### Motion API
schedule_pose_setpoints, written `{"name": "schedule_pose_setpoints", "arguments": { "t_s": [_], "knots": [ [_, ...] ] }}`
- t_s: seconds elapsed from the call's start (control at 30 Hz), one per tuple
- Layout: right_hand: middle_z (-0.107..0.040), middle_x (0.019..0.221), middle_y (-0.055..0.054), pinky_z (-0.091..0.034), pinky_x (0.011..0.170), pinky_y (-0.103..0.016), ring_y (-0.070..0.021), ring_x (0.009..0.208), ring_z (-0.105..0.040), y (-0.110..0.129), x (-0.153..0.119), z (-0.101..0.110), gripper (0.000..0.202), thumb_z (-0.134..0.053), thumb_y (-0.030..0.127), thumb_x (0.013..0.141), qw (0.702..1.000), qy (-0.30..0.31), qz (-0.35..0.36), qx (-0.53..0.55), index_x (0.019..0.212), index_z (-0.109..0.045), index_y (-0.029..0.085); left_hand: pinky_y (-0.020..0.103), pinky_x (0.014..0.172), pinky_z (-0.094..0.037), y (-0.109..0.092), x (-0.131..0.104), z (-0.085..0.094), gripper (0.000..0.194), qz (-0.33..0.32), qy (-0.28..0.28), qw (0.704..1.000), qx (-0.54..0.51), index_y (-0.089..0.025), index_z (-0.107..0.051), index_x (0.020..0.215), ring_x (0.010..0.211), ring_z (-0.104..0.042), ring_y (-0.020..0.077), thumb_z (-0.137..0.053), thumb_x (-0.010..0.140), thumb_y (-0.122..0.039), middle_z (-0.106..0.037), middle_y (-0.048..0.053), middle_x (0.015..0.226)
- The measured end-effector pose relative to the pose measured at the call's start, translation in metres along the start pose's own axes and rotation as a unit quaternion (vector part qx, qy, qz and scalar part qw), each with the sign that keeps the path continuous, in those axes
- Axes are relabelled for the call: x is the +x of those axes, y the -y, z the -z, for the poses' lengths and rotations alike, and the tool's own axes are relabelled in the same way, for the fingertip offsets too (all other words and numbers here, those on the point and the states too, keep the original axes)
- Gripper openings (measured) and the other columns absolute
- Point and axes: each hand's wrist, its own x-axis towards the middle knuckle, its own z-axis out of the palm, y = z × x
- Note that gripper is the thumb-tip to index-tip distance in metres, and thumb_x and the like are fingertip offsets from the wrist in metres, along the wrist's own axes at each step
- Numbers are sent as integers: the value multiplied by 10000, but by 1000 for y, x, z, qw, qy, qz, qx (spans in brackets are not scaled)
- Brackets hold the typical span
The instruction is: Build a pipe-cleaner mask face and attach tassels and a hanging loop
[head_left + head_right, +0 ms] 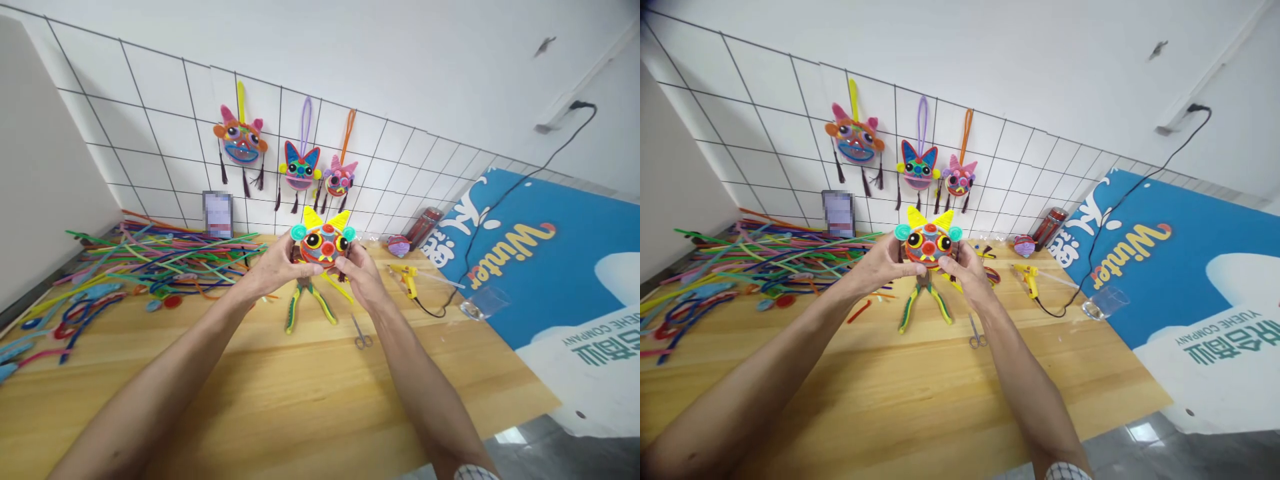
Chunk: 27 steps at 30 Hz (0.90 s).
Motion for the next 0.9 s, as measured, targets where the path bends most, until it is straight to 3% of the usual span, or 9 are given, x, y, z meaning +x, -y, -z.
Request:
{"name": "schedule_pose_setpoints", "arguments": {
  "t_s": [0.13,0.23,0.33,0.53,0.73,0.9],
  "knots": [
    [-738,1135,-39,-578,731,-290,-189,915,-697,-5,2,3,418,-876,471,758,1000,-4,4,-14,1038,-665,244,354,737,-591,1,-1,4,548,20,-8,1000,10,-196,-650,1114,836,-726,231,-930,690,-402,-763,60,1027],
    [-735,1151,-41,-588,743,-292,-203,963,-699,-7,2,2,450,-861,496,772,1000,-5,8,-19,1092,-664,250,357,727,-588,-1,-1,1,538,29,-36,999,21,-188,-660,1069,872,-723,252,-937,664,-408,-769,59,999],
    [-732,1219,-49,-612,820,-331,-229,1044,-704,-7,1,-1,517,-860,513,773,1000,-1,21,-17,1167,-642,260,345,729,-585,-2,-1,-5,537,21,-50,998,26,-183,-657,1040,924,-722,261,-941,651,-421,-774,65,1014],
    [-746,1216,-55,-614,967,-410,-273,1123,-704,-11,3,-5,545,-884,509,735,999,-18,35,-30,1145,-624,262,283,657,-568,3,0,-8,484,10,-55,997,48,-189,-641,980,827,-713,218,-935,671,-417,-733,9,841],
    [-747,1212,-65,-622,959,-428,-295,1146,-694,-21,9,1,585,-896,544,692,998,-20,24,-47,1123,-616,264,225,576,-524,14,2,-1,536,28,-44,997,51,-189,-615,1039,762,-689,175,-935,677,-419,-723,10,888],
    [-746,1167,-51,-633,853,-383,-264,1051,-711,-26,11,6,568,-885,556,705,998,-14,21,-58,1103,-598,269,263,654,-566,26,4,6,587,28,3,1000,3,-195,-575,1091,738,-685,153,-940,683,-404,-726,31,997]
  ]
}}
